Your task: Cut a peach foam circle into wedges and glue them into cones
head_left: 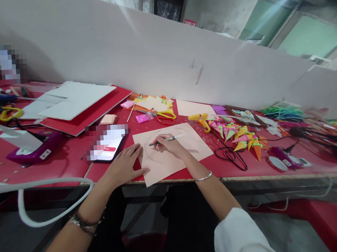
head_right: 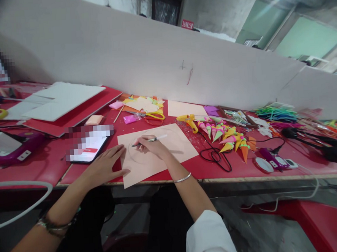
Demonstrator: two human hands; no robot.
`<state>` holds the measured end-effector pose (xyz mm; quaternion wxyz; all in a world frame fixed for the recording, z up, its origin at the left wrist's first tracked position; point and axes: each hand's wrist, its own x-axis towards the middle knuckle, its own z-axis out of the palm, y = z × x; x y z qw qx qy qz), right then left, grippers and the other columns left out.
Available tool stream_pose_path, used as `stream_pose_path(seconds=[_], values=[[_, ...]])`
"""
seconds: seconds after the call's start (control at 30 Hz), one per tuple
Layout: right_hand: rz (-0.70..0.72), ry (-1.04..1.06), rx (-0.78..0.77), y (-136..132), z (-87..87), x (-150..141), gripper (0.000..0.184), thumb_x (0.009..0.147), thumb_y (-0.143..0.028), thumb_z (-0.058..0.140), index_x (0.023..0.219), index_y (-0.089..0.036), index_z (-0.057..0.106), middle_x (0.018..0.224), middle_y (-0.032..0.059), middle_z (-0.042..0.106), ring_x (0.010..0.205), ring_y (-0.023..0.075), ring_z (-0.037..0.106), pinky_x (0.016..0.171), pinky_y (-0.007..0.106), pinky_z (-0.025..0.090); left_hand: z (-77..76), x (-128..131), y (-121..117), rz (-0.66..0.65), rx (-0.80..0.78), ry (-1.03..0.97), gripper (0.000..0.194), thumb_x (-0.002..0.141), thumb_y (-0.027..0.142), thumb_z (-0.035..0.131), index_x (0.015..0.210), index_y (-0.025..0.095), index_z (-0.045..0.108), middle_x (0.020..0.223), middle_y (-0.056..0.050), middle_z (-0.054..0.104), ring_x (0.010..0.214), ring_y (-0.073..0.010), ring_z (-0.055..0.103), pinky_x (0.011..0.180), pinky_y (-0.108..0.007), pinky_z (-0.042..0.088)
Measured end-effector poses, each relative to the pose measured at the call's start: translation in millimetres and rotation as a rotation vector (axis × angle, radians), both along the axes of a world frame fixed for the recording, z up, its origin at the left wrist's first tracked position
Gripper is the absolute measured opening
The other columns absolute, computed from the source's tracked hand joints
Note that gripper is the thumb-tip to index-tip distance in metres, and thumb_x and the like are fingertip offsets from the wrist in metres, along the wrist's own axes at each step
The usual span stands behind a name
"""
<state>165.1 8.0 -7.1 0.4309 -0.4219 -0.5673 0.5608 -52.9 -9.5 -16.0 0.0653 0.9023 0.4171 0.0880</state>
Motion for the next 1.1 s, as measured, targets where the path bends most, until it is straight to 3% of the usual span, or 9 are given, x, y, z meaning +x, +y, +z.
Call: stream_pose_path(seconds=[0.17,0.3,0.53,0.67,0.87,1.1], values=[[-0.047,-0.028,0.063,-1.0,-9.6,-6.4,0.019,0.075,-0.036,0.054,0.076,-0.017,0.056,0.068,0.0005,0.060,0.059,0.0084,0.053,0.051,0.018,0.037,0.2,0.7,-1.0,0.000,0.005,0.008,0.079,0.071,0.065,0.037,0.132,0.015,0.029,0.139,-0.010,0.028,0.125,-0.0256,0.029,0.101,-0.037,0.024],[-0.055,-0.056,0.054,-2.0,-7.3,-7.9,0.021,0.074,-0.037,0.055,0.071,-0.016,0.055,0.065,0.0001,0.059,0.061,0.0088,0.054,0.052,0.018,0.037,1.5,0.9,-1.8,0.005,0.002,0.022,0.079,0.072,0.065,0.036,0.132,0.015,0.030,0.139,-0.010,0.027,0.125,-0.0256,0.028,0.100,-0.037,0.025],[0.150,0.054,-0.123,-21.0,5.3,4.1,0.023,0.073,-0.033,0.058,0.064,-0.013,0.053,0.058,-0.0013,0.055,0.053,0.0073,0.051,0.056,0.021,0.041,0.3,0.9,-0.3,-0.003,0.003,0.015,0.082,0.071,0.067,0.037,0.132,0.012,0.031,0.138,-0.011,0.029,0.124,-0.0263,0.029,0.100,-0.038,0.026],[0.253,-0.063,-0.168,-29.6,8.3,18.7,0.025,0.075,-0.033,0.056,0.062,-0.012,0.055,0.053,-0.0007,0.053,0.050,0.0076,0.050,0.052,0.020,0.040,0.3,0.7,-0.1,0.001,0.008,0.023,0.082,0.070,0.068,0.036,0.131,0.012,0.032,0.139,-0.011,0.029,0.124,-0.0260,0.029,0.100,-0.038,0.026],[0.122,-0.006,-0.103,-26.7,11.2,8.5,0.023,0.076,-0.036,0.054,0.071,-0.014,0.057,0.061,-0.0008,0.056,0.054,0.0064,0.049,0.053,0.018,0.039,4.9,1.5,-2.1,0.003,0.006,0.030,0.082,0.070,0.068,0.036,0.131,0.012,0.033,0.138,-0.011,0.030,0.125,-0.0250,0.029,0.100,-0.036,0.026],[0.162,0.002,-0.123,-35.1,8.8,7.5,0.026,0.073,-0.037,0.058,0.064,-0.013,0.054,0.060,-0.0017,0.053,0.056,0.0068,0.050,0.059,0.021,0.044,1.6,0.6,-0.7,-0.007,0.021,0.016,0.080,0.071,0.067,0.037,0.131,0.014,0.033,0.138,-0.011,0.030,0.125,-0.0246,0.029,0.100,-0.036,0.027]])
